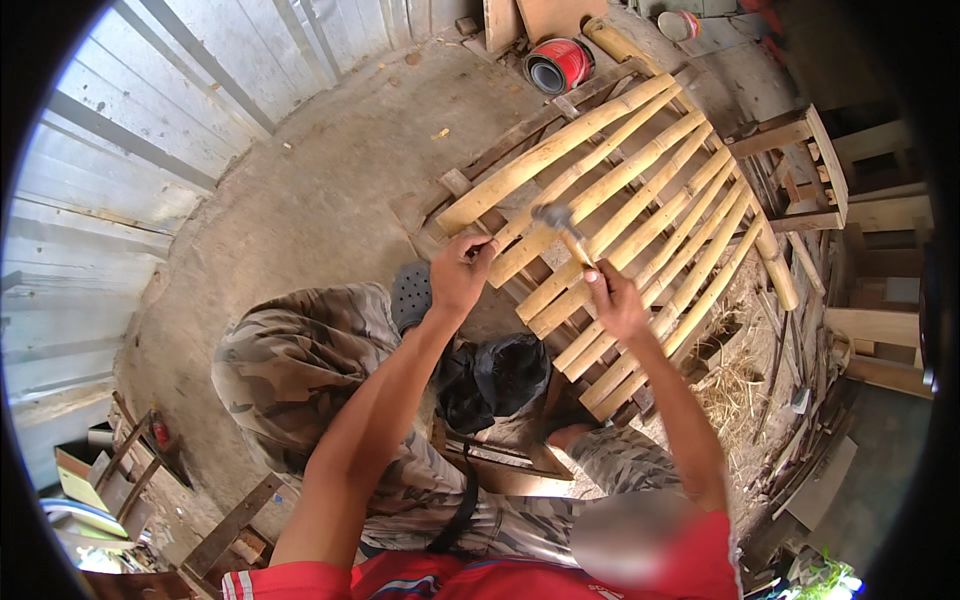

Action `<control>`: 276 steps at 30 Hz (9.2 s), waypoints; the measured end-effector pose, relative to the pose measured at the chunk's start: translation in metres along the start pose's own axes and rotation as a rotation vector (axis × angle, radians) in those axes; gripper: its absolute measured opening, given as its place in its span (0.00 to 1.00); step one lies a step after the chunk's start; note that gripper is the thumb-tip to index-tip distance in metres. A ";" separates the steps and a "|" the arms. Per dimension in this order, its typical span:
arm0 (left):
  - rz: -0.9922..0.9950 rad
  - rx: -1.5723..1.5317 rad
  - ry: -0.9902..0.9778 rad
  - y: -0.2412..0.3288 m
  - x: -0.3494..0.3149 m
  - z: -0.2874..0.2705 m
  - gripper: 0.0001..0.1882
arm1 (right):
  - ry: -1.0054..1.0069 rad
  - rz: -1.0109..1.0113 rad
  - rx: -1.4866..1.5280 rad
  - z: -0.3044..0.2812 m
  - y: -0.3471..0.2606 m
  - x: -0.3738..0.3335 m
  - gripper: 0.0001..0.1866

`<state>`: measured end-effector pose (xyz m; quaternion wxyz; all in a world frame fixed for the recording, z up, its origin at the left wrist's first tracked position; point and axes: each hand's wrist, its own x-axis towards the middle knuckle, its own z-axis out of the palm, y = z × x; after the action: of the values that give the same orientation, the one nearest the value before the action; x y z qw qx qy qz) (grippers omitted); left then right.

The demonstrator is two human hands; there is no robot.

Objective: The person is assembling a bamboo structure, likely a chair or stool, by hammering nails into bamboo slats. They work methodically, securing each slat in place and then flipping the structure to continue assembly.

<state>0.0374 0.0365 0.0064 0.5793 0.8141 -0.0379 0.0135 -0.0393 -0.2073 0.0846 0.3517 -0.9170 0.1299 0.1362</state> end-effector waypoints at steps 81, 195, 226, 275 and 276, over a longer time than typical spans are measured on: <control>-0.362 0.148 -0.612 0.019 0.057 -0.037 0.17 | 0.117 -0.604 -0.690 -0.032 -0.002 -0.018 0.23; -0.479 0.121 -0.540 0.021 0.043 -0.046 0.29 | -0.078 0.263 0.552 0.009 -0.083 0.004 0.24; -0.378 0.348 -0.527 0.004 0.046 -0.038 0.27 | -0.324 0.038 -0.089 -0.076 -0.065 0.089 0.29; -0.333 0.257 -0.455 0.003 0.047 -0.038 0.26 | 0.062 -0.091 -0.206 -0.040 -0.065 0.034 0.26; -0.327 0.252 -0.452 0.002 0.046 -0.039 0.25 | 0.107 -0.127 -0.220 -0.037 -0.075 0.025 0.24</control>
<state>0.0842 0.0710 0.0242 0.4452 0.8573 -0.0324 -0.2565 0.0146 -0.1820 0.1481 0.2493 -0.9624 0.0744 0.0781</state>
